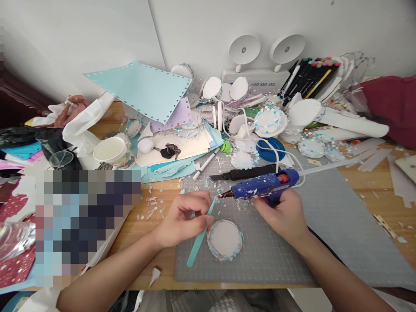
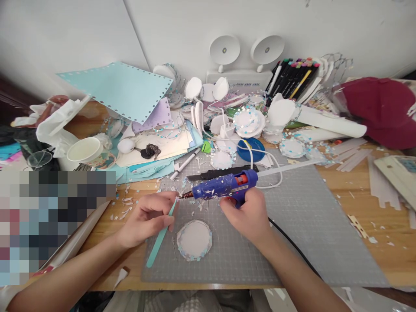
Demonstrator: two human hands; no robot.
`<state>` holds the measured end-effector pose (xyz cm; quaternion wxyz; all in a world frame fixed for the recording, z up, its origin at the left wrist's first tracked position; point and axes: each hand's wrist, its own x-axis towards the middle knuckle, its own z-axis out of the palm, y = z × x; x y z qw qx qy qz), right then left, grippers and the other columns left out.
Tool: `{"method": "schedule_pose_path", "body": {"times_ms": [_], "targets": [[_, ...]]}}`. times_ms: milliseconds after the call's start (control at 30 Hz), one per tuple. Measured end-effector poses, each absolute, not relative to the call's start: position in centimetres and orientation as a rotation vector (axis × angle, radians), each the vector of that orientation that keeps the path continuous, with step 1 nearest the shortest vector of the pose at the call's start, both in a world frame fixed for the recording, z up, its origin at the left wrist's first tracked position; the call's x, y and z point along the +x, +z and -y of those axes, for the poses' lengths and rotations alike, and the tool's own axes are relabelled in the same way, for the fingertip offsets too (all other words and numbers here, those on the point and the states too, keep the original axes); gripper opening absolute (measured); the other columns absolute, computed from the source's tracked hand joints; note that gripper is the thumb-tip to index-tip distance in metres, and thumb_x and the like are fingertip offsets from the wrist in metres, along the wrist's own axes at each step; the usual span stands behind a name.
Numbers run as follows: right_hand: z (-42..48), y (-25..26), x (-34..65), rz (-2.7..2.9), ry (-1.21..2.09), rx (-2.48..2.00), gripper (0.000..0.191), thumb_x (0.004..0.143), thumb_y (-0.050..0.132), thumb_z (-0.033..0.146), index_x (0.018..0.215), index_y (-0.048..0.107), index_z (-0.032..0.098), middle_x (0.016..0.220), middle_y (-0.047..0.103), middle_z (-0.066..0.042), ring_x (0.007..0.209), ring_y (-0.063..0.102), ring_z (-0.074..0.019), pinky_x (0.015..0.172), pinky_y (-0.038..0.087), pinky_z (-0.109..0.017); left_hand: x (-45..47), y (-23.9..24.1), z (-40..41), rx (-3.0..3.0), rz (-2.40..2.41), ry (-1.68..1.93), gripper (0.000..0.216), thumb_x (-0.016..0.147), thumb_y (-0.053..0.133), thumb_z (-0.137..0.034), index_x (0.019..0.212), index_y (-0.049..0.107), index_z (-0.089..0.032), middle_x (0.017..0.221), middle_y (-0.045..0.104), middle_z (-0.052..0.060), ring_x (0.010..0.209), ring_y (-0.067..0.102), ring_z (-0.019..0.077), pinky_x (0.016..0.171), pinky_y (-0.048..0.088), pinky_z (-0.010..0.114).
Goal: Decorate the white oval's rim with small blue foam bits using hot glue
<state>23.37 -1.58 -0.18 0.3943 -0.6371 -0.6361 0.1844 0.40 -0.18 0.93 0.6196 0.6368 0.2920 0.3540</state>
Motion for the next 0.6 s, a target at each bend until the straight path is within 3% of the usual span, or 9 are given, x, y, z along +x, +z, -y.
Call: {"method": "schedule_pose_path", "body": {"times_ms": [600], "targets": [[1.6,-0.19,23.51,1.677,0.346,-1.583,0.026,0.066,0.053,0.025,0.043,0.04,0.021,0.04,0.037,0.004,0.038,0.036,-0.0099,0.037,0.03,-0.023,0.63,1.03,0.15,1.47,-0.68,0.816,0.032,0.075,0.057,-0.017,0.047,0.042,-0.015,0.057,0.041,-0.001,0.058,0.039,0.0116,0.054,0.029,0.025]]}}
